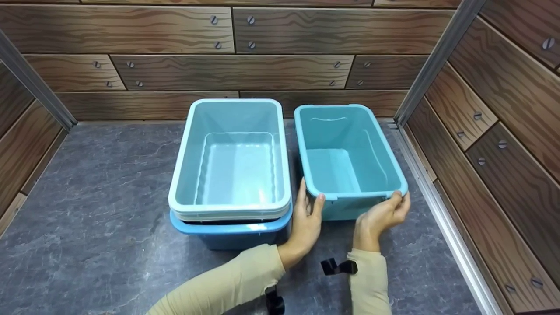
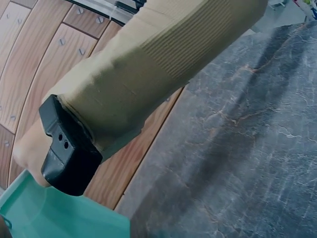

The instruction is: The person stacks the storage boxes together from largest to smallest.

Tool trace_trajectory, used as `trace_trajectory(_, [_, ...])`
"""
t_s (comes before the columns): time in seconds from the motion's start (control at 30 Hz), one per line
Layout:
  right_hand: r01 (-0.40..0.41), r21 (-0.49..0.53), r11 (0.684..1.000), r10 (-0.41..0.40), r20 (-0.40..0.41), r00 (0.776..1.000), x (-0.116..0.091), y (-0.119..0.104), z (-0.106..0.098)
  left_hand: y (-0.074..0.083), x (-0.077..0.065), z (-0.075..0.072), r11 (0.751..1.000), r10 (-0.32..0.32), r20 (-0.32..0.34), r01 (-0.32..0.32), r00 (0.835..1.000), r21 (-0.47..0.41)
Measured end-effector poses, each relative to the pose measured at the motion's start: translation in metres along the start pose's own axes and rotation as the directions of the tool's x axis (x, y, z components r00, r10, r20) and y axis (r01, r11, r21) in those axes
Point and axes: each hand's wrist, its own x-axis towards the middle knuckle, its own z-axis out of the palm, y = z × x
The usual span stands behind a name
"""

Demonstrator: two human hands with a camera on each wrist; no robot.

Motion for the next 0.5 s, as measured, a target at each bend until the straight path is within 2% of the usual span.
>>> trace_trajectory(0.2, [0.008, 0.008, 1.000, -0.008, -0.004, 1.000, 0.000, -0.004, 0.000, 0.005, -0.001, 0.001, 0.997, 0.051, -0.033, -0.049, 0.998, 0.065])
trace_trajectory(0.4, [0.002, 0.037, 0.999, -0.002, -0.013, 1.000, 0.000, -0.007, 0.001, 0.017, -0.004, 0.002, 0.993, 0.061, -0.056, -0.055, 0.997, 0.103])
trace_trajectory(0.5, [-0.006, 0.045, 0.999, 0.007, -0.025, 1.000, 0.000, -0.010, 0.001, 0.025, -0.004, 0.003, 0.994, 0.042, -0.069, -0.034, 0.997, 0.108])
